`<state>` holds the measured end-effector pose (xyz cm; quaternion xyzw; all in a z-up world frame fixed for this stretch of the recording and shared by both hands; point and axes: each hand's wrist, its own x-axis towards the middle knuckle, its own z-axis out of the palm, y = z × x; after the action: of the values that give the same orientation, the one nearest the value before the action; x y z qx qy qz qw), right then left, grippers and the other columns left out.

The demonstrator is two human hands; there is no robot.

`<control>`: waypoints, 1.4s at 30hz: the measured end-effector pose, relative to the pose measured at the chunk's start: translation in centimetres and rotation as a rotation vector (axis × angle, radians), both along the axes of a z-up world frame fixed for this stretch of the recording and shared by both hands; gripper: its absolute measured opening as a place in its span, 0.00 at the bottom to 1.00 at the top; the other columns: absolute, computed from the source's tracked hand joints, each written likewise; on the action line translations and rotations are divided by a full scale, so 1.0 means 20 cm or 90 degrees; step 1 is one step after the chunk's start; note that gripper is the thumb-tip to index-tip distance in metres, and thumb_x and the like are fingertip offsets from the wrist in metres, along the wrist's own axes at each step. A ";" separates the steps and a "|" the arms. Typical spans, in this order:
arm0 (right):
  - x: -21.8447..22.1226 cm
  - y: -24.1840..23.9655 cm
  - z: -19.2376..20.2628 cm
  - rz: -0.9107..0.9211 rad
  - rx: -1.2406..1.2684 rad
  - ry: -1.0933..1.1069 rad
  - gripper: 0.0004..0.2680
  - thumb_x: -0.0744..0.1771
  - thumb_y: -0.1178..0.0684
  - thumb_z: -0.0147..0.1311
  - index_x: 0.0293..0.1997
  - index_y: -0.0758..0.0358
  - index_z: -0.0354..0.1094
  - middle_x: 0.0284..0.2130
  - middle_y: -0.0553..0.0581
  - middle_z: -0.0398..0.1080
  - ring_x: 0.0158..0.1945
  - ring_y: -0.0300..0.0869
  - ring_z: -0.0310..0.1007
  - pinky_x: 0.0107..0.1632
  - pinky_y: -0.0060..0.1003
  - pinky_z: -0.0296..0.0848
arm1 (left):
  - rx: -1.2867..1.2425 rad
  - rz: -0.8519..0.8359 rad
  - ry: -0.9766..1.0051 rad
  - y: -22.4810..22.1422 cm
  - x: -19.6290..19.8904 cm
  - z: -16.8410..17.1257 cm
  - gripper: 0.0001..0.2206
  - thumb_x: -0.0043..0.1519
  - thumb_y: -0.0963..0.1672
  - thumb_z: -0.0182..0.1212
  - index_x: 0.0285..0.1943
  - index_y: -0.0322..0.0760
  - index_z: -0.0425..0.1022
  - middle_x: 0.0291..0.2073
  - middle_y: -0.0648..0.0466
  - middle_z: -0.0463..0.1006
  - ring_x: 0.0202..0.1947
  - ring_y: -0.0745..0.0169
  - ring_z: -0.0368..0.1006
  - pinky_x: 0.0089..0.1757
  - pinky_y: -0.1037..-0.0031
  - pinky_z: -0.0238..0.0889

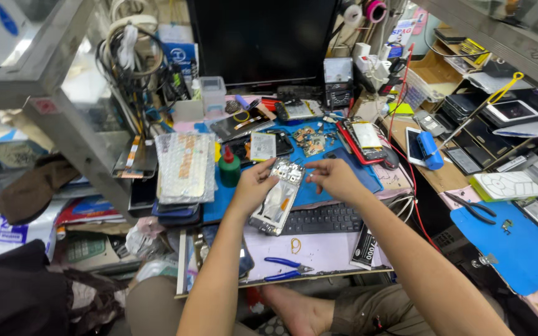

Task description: The person uses a screwdriver and their hands to pry and remove internal components from a disassembled mobile phone frame.

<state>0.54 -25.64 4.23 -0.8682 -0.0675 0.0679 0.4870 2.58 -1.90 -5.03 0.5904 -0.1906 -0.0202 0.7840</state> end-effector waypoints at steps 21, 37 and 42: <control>-0.05 0.06 0.23 0.035 -0.212 0.000 0.09 0.64 0.60 0.59 0.46 0.70 0.76 0.30 0.57 0.80 0.28 0.38 0.79 0.34 0.34 0.76 | -0.121 -0.091 0.040 0.02 -0.05 0.02 0.25 0.62 0.35 0.59 0.71 0.25 0.64 0.49 0.46 0.82 0.46 0.66 0.77 0.47 0.77 0.70; 0.25 -0.18 0.18 0.099 -0.190 0.064 0.04 0.59 0.59 0.64 0.32 0.65 0.78 0.24 0.56 0.79 0.28 0.39 0.78 0.35 0.36 0.75 | 0.027 -0.115 0.116 -0.09 0.02 0.15 0.27 0.65 0.36 0.57 0.76 0.29 0.59 0.56 0.49 0.77 0.53 0.71 0.72 0.51 0.79 0.65; 0.32 -0.09 0.26 0.072 -0.163 0.069 0.03 0.60 0.59 0.62 0.32 0.66 0.77 0.21 0.57 0.76 0.25 0.40 0.76 0.33 0.37 0.74 | 0.071 -0.044 0.171 -0.08 0.02 0.23 0.29 0.65 0.35 0.53 0.78 0.31 0.56 0.63 0.48 0.72 0.56 0.69 0.68 0.53 0.79 0.61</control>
<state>6.90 -27.37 9.44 -0.9131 -0.0807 0.1500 0.3704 3.06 -3.58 -0.48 0.6183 -0.1028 -0.1367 0.7671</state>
